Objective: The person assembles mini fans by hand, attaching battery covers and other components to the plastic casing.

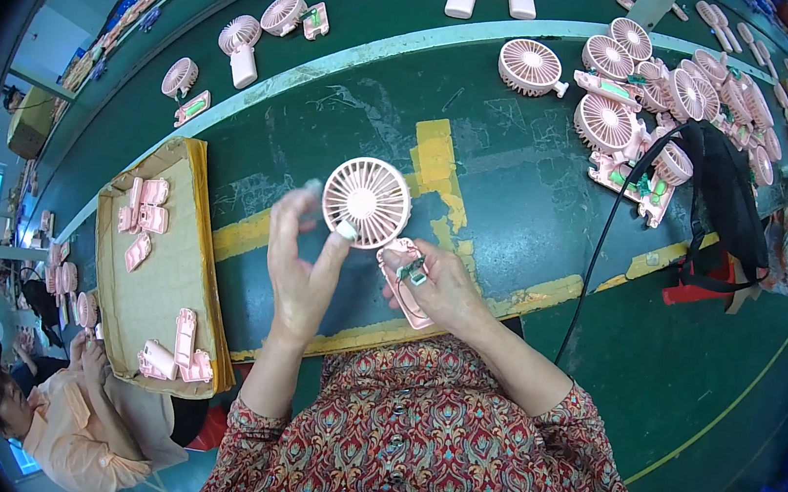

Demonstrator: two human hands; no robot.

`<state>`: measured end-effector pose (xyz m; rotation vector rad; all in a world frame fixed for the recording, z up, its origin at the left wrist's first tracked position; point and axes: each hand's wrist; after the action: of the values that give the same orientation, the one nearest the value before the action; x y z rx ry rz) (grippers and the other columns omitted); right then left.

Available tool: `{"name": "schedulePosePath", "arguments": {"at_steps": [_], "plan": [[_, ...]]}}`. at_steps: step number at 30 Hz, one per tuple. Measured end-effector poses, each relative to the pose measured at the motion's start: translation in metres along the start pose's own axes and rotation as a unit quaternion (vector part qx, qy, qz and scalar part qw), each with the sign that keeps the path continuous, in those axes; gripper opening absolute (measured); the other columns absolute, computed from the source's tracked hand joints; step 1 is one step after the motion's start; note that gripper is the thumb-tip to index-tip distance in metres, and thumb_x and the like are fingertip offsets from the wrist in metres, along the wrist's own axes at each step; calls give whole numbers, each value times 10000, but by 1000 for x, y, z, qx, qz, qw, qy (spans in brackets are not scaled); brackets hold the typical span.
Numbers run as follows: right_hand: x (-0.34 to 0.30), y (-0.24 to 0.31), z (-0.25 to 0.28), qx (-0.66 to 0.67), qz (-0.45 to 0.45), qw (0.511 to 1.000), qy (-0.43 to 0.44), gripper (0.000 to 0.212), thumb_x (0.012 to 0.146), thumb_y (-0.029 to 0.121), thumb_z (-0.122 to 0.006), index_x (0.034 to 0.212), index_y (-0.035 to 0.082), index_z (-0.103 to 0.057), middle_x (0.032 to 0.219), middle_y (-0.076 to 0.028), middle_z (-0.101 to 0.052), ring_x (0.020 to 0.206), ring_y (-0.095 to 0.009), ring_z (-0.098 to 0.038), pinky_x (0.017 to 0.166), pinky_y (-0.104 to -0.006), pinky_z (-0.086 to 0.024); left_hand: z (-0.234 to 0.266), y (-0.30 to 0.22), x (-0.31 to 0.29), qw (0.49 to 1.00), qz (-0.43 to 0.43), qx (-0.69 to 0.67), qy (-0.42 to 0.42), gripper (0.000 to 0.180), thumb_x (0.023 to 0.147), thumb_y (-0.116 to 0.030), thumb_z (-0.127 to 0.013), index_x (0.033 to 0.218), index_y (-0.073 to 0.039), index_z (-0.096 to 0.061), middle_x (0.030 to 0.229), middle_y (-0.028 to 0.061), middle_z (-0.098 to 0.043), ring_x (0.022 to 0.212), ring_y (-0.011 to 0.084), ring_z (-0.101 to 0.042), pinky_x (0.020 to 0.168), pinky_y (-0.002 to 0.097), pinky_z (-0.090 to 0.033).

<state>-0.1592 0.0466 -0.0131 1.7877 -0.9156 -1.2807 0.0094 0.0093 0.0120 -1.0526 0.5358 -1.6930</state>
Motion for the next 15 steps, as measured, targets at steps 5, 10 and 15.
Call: {"name": "schedulePosePath", "arguments": {"at_steps": [5,10,15], "plan": [[8,-13,3,-40,70,996,-23,201,878,51,-522,1064,-25,-539,810,-77,-639,637,-132,-634,534,-253,-511,-9,-21,-18,983,23,-92,159,205,714,-21,-689,911,-25,-636,885,95,-612,827,238,-583,733,335,-473],[12,-8,0,-14,-2,1000,-11,199,942,124,-429,1044,-19,-523,801,-69,-622,652,-130,-631,553,-234,-515,-21,-3,-24,871,296,-342,194,94,868,-34,-595,950,12,-590,818,61,-641,643,80,-563,613,189,-457],[22,-27,6,57,12,998,1,268,985,222,-385,1031,-9,-514,802,-62,-607,672,-119,-622,573,-231,-526,-20,13,-25,826,330,-413,197,208,885,-8,-555,1086,24,-509,837,80,-638,697,97,-596,619,224,-497]]}}
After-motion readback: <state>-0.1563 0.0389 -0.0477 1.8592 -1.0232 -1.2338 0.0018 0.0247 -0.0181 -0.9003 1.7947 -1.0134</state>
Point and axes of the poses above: each hand's wrist, its own x-axis towards the middle knuckle, its own z-axis out of the back of the hand, y = z × x
